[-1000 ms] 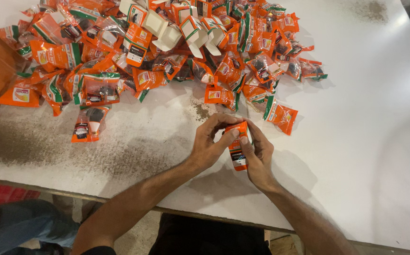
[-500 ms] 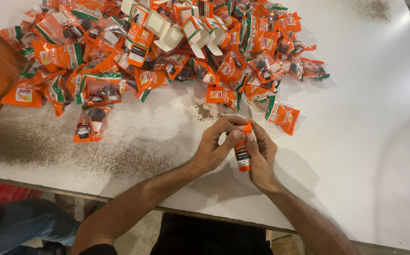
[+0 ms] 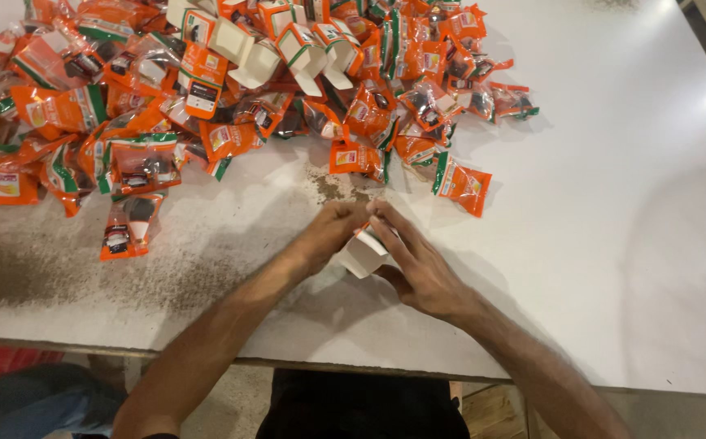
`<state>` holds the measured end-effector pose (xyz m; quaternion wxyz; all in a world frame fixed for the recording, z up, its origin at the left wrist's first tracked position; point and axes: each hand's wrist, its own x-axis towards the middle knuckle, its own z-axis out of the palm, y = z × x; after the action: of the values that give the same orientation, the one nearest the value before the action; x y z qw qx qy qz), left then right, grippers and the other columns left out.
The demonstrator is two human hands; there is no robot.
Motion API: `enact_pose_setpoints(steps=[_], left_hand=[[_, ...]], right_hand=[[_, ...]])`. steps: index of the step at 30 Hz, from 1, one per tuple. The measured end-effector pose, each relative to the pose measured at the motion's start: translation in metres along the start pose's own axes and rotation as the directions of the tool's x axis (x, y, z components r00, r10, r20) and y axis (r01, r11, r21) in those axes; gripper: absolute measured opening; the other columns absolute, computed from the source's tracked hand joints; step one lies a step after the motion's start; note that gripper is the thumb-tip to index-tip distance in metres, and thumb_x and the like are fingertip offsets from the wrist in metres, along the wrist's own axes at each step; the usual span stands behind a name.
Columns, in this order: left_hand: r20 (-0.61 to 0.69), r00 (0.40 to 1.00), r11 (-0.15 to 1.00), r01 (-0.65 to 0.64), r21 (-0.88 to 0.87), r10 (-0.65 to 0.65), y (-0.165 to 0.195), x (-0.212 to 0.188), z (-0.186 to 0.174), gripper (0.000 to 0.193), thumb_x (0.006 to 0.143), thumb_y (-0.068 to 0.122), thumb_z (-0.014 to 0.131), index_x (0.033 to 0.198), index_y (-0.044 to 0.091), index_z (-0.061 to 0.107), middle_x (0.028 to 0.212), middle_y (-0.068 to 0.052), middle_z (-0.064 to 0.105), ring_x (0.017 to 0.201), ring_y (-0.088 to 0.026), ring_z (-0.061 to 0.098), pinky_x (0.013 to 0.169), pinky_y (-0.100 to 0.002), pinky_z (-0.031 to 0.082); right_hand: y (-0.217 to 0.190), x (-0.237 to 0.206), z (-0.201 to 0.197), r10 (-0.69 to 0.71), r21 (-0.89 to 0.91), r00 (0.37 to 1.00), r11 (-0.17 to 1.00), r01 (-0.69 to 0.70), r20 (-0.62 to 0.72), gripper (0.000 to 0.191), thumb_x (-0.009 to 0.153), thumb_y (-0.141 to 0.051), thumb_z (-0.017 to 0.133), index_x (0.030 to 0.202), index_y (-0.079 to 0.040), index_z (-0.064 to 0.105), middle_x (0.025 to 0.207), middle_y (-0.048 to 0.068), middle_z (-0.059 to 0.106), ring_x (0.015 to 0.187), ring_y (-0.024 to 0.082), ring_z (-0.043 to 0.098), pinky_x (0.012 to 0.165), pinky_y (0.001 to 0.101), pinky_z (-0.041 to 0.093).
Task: The person folds flat pre-cut paperboard boxes into open boxes at a table, pressing the flaps and creases to shape each box, and places the finished boxes onto a large pile of folded boxes and packaged items on the table. The person repeats this folding cycle continuously throughout the clip.
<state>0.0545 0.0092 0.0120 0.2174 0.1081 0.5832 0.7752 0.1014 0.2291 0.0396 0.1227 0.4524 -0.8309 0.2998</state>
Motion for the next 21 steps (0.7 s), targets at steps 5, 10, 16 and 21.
enact_pose_setpoints(steps=[5,10,16,21], left_hand=[[-0.065,0.98,0.89,-0.141,0.433,0.187,-0.001,0.021,0.002,0.034,0.104,0.033,0.062,0.09,0.003,0.068,0.071,-0.005,0.066,0.06,-0.018,0.064,0.05,-0.032,0.054],[0.254,0.888,-0.082,-0.241,0.967,0.384,0.029,0.073,-0.008,0.051,0.08,0.02,0.078,0.126,0.009,0.058,0.105,-0.016,0.064,0.097,-0.038,0.067,0.071,-0.051,0.057],[0.28,0.938,-0.205,-0.239,0.949,0.206,0.025,0.107,-0.022,0.055,0.074,0.026,0.082,0.122,0.015,0.056,0.116,-0.019,0.058,0.097,-0.038,0.067,0.073,-0.048,0.058],[0.279,0.919,-0.177,-0.236,0.956,0.277,0.02,0.107,-0.046,0.046,0.088,0.022,0.075,0.128,0.012,0.056,0.114,-0.017,0.063,0.092,-0.037,0.071,0.07,-0.05,0.056]], right_hand=[[0.016,-0.019,0.0,0.359,0.26,0.93,0.908,-0.33,-0.075,0.072,0.09,-0.014,0.083,0.15,-0.005,0.044,0.14,0.014,0.064,0.129,0.032,0.066,0.108,0.0424,0.054],[0.029,-0.025,0.005,0.606,0.148,0.795,0.79,-0.596,-0.03,0.088,0.081,-0.017,0.077,0.154,-0.002,0.03,0.131,0.019,0.06,0.12,0.037,0.059,0.102,0.0458,0.047],[0.048,-0.032,0.008,0.412,0.112,0.91,0.908,-0.404,-0.053,0.071,0.092,-0.019,0.073,0.149,0.002,0.034,0.143,0.026,0.048,0.137,0.043,0.043,0.114,0.0501,0.035],[0.057,-0.031,0.001,0.455,0.379,0.89,0.828,-0.414,-0.022,0.056,0.086,-0.017,0.079,0.135,0.0,0.056,0.129,0.015,0.065,0.119,0.028,0.066,0.103,0.0393,0.052]])
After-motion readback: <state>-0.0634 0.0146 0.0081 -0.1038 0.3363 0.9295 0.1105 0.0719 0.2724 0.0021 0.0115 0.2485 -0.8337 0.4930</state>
